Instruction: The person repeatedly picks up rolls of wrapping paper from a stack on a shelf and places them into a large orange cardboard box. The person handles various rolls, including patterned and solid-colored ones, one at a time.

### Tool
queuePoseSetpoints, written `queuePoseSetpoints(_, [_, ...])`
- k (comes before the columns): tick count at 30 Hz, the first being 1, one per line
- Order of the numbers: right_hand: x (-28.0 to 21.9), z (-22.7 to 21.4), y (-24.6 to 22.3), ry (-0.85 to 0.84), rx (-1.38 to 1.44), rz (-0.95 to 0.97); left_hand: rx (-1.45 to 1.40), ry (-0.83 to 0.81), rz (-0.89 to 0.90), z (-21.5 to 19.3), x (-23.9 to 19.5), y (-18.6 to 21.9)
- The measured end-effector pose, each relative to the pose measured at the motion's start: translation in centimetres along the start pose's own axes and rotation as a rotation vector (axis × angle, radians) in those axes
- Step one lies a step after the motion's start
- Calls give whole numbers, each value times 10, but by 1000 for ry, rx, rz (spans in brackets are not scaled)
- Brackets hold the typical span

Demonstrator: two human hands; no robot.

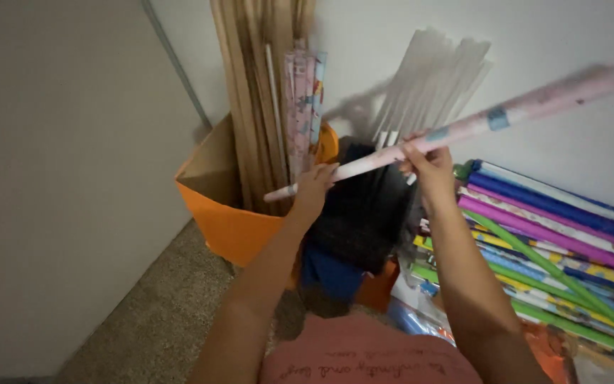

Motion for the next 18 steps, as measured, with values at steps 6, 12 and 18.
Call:
queuePoseSetpoints(6, [28, 102, 29, -272, -57, -87, -761, 198, -907, -113, 58, 25])
queuePoseSetpoints(12, [39, 194, 82, -341, -220, -84, -324, -263, -587, -71, -1, -73])
queuePoseSetpoints(18, [47, 245, 119, -193, -598, 20, -356, -377, -511, -102, 32, -76])
Point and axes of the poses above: each hand's wrist, its own x-axis towards the middle knuckle, its own z-axis out of the palm, y = z × x, the point moved 8 cm from there along x, towards the middle knuckle, and after that the axes turned 11 degrees about z, right-handed, at the moved point
